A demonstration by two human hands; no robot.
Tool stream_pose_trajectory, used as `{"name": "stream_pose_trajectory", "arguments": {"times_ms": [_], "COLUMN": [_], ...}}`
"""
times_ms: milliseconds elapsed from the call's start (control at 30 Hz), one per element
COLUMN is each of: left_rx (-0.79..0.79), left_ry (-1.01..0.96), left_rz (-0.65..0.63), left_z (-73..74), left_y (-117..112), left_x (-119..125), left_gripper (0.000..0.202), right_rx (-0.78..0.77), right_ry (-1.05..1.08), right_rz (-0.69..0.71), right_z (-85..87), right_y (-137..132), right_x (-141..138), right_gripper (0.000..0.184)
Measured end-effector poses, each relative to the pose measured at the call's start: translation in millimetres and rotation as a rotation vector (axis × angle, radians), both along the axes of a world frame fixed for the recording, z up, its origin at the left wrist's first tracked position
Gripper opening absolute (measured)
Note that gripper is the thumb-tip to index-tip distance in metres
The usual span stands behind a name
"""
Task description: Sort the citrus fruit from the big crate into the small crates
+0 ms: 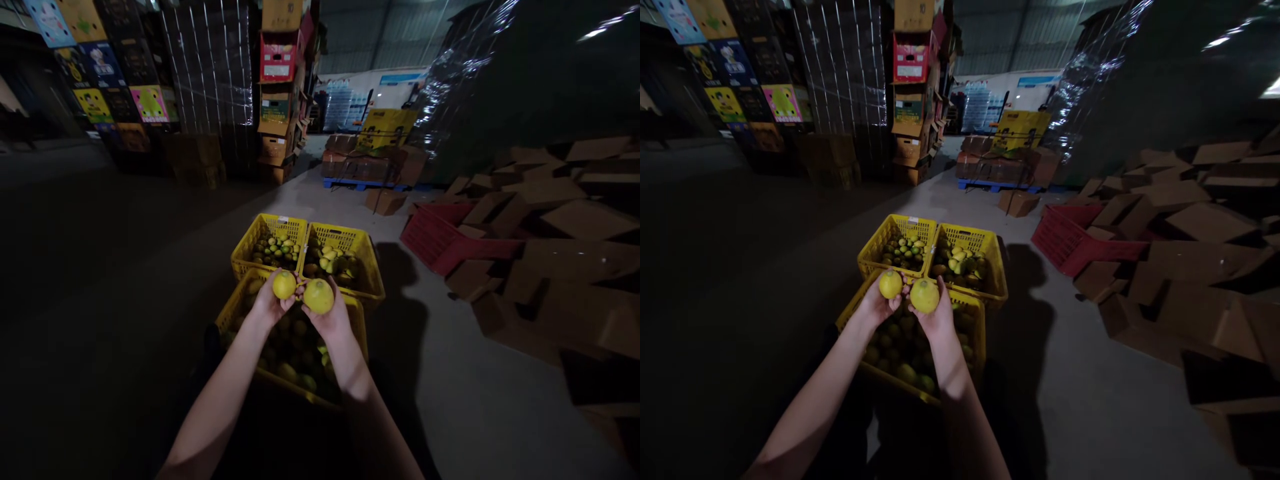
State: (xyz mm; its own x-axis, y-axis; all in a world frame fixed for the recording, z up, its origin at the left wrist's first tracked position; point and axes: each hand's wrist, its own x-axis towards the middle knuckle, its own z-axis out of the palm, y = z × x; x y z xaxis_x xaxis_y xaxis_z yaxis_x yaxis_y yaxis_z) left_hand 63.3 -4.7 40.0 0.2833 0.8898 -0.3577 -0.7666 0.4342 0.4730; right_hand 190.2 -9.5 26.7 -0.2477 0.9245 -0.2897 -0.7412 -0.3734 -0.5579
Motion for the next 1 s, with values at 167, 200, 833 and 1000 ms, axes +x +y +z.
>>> {"name": "stream_pose_trajectory", "arguments": {"times_ms": [167,200,833,1000], "left_rx": [-0.02,-0.012,-0.008,-0.015], "left_ry": [-0.04,-0.05,0.02,0.048], "left_rz": [0.046,0.056,0.096,0.085], "left_z": [1.9,2.5,-0.9,-6.2], "left_y": [0,0,3,4], "left_x": [-2,-2,-12,-16], "left_gripper": [0.04,0.037,0.033,0.034], "right_rx": [0.067,0.105,0.085,0.004], "right_ry": [-0.033,-0.032,-0.052,-0.06], "right_rz": [-0.045,-0.061,-0.184,-0.126], "right_z": [1.0,0.5,1.1,2.4], "right_y": [0,0,-1,-1], "right_x": [-1,-1,-3,2], "right_gripper": [0.035,0.029,0.019,0.022]}}
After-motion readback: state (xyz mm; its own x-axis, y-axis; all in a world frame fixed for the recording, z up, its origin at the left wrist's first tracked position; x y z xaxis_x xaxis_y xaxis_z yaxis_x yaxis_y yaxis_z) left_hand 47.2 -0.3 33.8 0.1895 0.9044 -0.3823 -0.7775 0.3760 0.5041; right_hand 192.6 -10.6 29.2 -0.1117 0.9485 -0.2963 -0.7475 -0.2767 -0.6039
